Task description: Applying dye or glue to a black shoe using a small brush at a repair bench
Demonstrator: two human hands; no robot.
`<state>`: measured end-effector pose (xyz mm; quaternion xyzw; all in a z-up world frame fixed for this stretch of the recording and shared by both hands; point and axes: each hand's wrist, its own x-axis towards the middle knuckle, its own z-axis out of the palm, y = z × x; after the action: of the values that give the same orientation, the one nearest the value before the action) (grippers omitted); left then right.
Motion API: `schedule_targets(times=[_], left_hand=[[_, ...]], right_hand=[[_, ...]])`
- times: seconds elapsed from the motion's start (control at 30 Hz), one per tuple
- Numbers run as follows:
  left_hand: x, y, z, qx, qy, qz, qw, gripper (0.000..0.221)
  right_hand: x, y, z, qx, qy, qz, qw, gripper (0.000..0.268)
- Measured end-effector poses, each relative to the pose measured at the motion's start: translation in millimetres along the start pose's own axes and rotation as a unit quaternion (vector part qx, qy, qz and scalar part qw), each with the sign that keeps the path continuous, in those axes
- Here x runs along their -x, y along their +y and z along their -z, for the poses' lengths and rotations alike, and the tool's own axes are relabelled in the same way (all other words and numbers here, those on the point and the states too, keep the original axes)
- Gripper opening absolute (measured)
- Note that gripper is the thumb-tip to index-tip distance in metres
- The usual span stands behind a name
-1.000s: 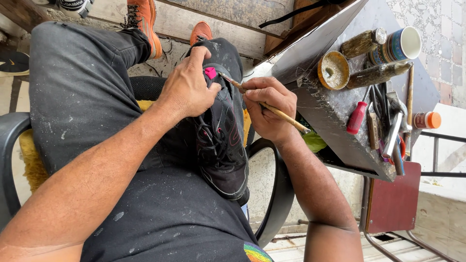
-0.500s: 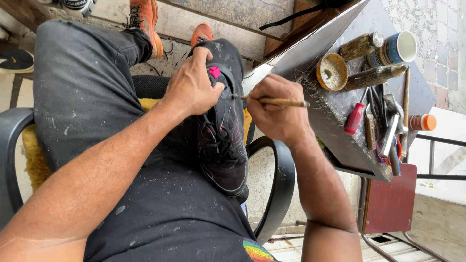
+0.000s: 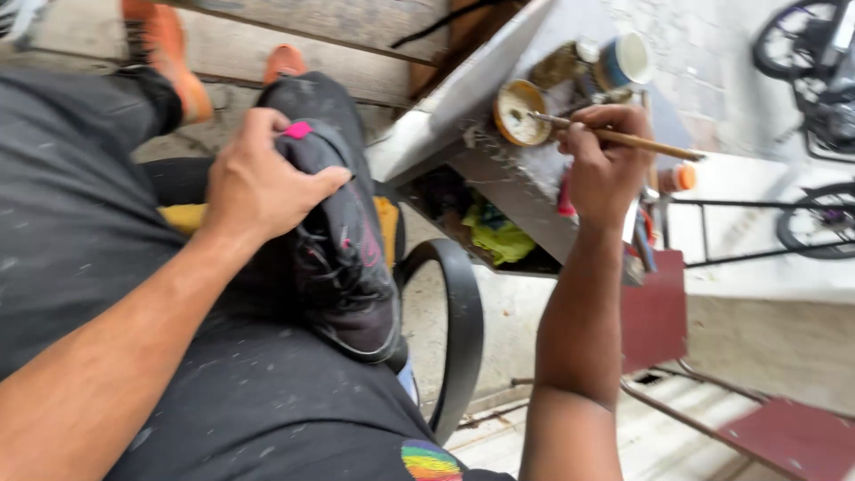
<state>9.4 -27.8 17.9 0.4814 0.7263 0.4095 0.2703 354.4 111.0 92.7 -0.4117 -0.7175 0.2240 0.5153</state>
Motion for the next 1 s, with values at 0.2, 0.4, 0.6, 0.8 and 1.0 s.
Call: schedule_targets(times=[0.2,0.4,0.6,0.8,1.0], left_hand=[[4.7,6.6,1.2,-0.012,-0.040,0.056,0.998,0.088],[-2.3,4.1,-2.3,-0.079,-0.072,0.094,0.990,0.082],[-3.6,5.9,-2.2,-0.082,-0.073,0.092,0.990,0.080],[-6.8,9.0,2.2,-0.106,-0.104,0.108,0.983,0.087],[-12.8,19.2,12.5,-0.139,-0.159,0.140,0.967,0.094]], right_hand=[[-4.7,58.5,-5.2,0.078,0.000,-0.012,0.997,0.017],[-24.3,95.0,-1.6,0.137,-0.099,-0.099,0.981,0.014],[-38.4,93.1,-0.7,0.165,-0.092,-0.116,0.975,0.016],[-42.0,80.1,-9.6,0.241,-0.045,-0.186,0.951,0.014],[-30.7,93.8,-8.5,0.234,0.081,0.005,0.969,0.009]])
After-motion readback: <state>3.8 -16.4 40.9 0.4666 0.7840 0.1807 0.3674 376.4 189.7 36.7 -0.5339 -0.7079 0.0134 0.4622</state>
